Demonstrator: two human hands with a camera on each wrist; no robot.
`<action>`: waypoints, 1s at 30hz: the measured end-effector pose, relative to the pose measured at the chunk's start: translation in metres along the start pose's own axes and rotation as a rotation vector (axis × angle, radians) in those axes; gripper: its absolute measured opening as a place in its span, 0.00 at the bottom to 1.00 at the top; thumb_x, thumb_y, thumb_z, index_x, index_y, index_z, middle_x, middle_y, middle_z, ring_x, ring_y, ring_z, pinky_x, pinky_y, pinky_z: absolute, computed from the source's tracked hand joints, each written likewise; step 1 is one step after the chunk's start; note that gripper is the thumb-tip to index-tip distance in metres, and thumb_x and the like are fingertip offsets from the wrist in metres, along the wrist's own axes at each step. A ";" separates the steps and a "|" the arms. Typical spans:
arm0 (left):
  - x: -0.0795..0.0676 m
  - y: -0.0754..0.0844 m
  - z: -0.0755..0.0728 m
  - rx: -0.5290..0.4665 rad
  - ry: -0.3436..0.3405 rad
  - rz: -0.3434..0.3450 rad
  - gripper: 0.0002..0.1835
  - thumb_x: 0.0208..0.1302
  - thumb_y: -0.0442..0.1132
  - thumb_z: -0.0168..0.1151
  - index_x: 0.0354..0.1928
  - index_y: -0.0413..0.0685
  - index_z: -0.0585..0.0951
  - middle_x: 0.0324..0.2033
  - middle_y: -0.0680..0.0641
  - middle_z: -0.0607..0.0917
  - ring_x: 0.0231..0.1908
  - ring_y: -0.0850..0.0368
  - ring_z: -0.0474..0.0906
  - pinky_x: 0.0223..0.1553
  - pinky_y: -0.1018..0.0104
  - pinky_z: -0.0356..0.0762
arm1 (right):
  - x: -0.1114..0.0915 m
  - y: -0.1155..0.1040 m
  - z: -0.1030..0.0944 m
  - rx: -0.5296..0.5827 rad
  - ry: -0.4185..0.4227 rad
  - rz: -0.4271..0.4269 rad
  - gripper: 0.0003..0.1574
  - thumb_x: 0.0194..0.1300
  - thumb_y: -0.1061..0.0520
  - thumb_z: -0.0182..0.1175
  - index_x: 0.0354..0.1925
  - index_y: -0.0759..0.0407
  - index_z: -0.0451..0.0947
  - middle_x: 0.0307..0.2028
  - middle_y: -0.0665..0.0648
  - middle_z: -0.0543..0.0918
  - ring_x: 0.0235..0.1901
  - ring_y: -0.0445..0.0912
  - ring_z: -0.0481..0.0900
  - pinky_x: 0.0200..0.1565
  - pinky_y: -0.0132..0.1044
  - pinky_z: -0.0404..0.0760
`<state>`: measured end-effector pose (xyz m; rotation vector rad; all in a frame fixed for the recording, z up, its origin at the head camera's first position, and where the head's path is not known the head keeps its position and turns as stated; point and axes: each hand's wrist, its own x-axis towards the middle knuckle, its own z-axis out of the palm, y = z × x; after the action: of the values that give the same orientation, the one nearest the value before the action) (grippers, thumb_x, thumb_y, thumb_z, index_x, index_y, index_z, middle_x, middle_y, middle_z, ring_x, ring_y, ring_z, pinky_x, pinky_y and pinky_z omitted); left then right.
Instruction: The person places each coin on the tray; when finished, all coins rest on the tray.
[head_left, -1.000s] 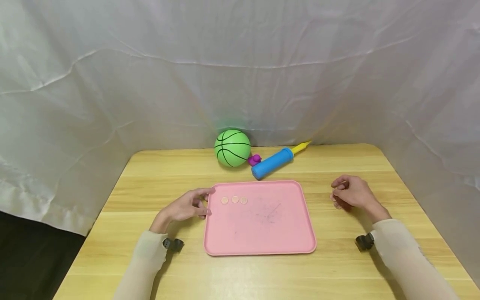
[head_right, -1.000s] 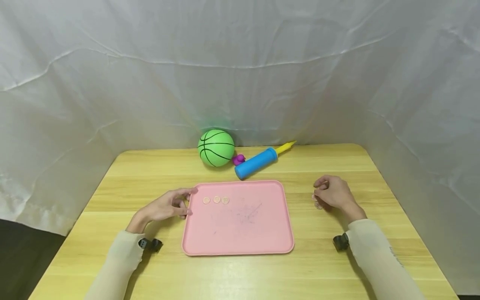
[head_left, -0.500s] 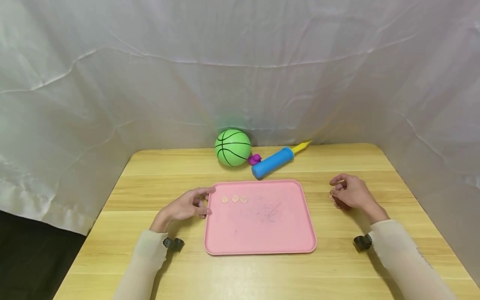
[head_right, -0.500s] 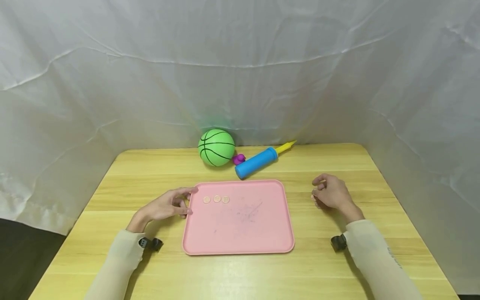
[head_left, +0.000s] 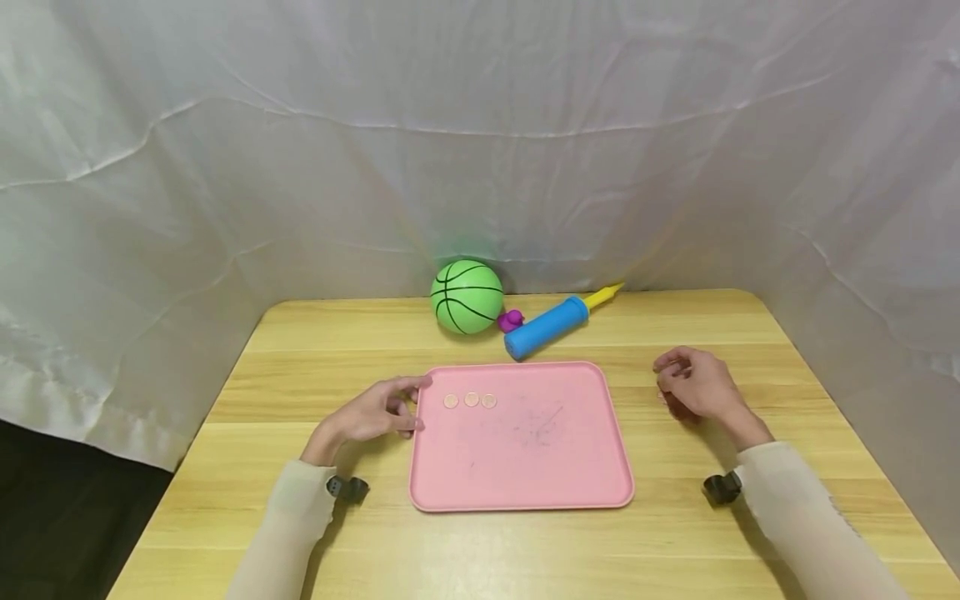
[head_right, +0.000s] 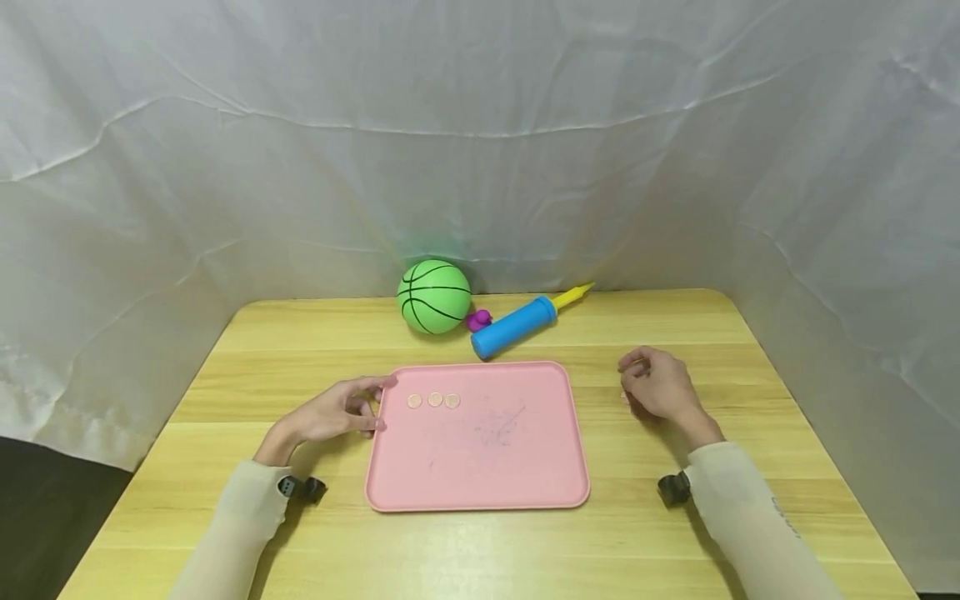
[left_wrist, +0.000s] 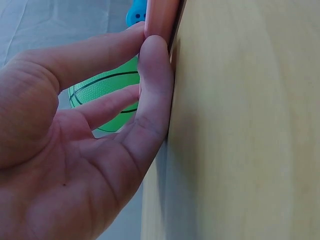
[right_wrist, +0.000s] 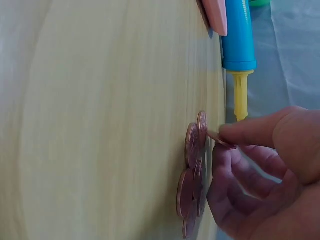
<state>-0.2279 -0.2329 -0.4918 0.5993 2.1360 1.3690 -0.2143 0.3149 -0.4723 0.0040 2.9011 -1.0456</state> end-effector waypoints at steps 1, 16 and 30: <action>0.000 0.000 0.000 0.001 -0.001 0.001 0.44 0.70 0.26 0.70 0.83 0.29 0.60 0.56 0.29 0.75 0.37 0.57 0.84 0.41 0.67 0.92 | 0.000 -0.002 0.001 0.012 0.006 0.004 0.15 0.75 0.58 0.63 0.56 0.64 0.84 0.45 0.64 0.90 0.37 0.47 0.86 0.36 0.34 0.82; 0.001 0.001 -0.001 0.006 -0.002 -0.013 0.44 0.70 0.25 0.69 0.84 0.31 0.60 0.56 0.32 0.74 0.37 0.58 0.85 0.42 0.67 0.92 | -0.005 -0.060 0.018 0.358 -0.166 -0.011 0.25 0.78 0.57 0.66 0.65 0.71 0.79 0.54 0.70 0.88 0.42 0.41 0.89 0.45 0.37 0.94; 0.002 -0.002 -0.001 -0.002 -0.007 -0.004 0.43 0.71 0.26 0.69 0.84 0.31 0.60 0.55 0.31 0.75 0.38 0.58 0.83 0.42 0.67 0.92 | 0.002 -0.097 0.066 0.438 -0.259 -0.048 0.23 0.74 0.59 0.69 0.61 0.71 0.82 0.51 0.69 0.91 0.39 0.46 0.90 0.40 0.35 0.92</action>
<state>-0.2298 -0.2329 -0.4933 0.5978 2.1292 1.3652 -0.2150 0.1980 -0.4616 -0.1685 2.4055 -1.5380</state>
